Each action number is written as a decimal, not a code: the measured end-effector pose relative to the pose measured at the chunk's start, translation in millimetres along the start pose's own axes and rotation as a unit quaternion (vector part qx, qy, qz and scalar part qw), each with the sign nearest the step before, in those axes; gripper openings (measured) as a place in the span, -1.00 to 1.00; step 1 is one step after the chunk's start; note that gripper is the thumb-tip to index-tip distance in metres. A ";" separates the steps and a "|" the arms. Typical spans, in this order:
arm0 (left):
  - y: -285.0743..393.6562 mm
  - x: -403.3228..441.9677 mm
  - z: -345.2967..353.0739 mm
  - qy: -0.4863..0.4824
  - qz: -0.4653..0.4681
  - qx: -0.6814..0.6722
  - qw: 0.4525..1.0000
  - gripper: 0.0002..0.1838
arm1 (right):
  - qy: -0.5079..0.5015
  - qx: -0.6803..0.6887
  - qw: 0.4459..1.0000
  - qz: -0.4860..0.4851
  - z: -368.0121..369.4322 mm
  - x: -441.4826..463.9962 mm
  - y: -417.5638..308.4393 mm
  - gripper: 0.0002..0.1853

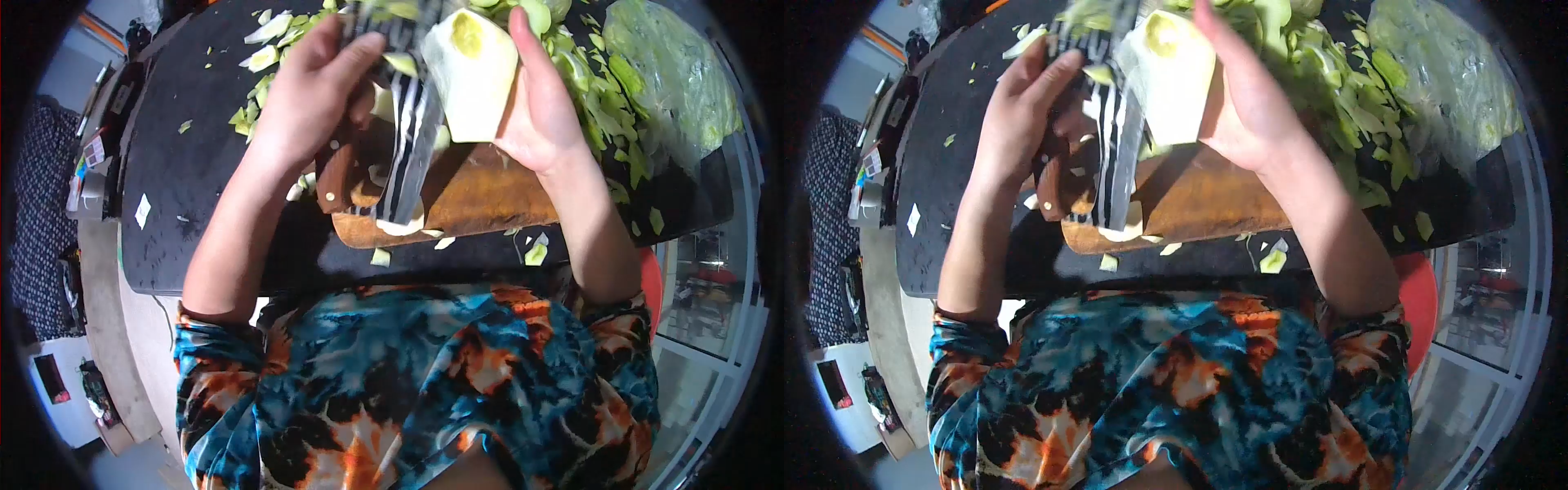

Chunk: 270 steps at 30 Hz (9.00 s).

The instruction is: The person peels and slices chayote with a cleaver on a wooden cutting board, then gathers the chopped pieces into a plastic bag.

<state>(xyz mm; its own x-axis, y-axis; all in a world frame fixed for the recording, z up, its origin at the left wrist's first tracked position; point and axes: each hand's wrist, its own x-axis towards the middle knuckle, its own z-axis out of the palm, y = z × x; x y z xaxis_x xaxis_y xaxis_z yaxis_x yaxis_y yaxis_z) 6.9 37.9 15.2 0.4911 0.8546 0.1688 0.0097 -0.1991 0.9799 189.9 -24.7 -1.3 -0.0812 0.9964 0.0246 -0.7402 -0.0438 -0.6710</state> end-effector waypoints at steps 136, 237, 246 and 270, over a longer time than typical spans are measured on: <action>-3.8 -47.9 -6.7 0.025 0.065 -0.280 0.957 -0.57 | 0.073 -0.495 0.850 -0.163 78.2 -90.5 0.1 -0.62; 1.4 -51.2 10.3 -0.049 -0.060 -0.389 0.918 -0.36 | 0.069 -0.475 0.874 -0.082 67.6 -58.5 8.9 -0.84; 2.6 -56.6 7.0 0.013 -0.058 -0.321 0.945 -0.53 | 0.128 -0.404 0.900 -0.096 68.1 -56.5 41.7 -0.86; -5.8 -54.2 8.1 0.040 -0.068 -0.298 0.951 -0.62 | 0.095 -0.330 0.939 -0.013 54.2 -57.7 38.5 -0.85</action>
<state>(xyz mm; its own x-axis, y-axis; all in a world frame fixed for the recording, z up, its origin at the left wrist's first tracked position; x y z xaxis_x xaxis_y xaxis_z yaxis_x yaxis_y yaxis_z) -12.7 -11.1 -0.4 0.4519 0.8919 0.0201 -0.4384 0.2024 0.8757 129.9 -87.8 11.6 0.0975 0.9943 -0.0427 -0.1610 -0.0266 -0.9866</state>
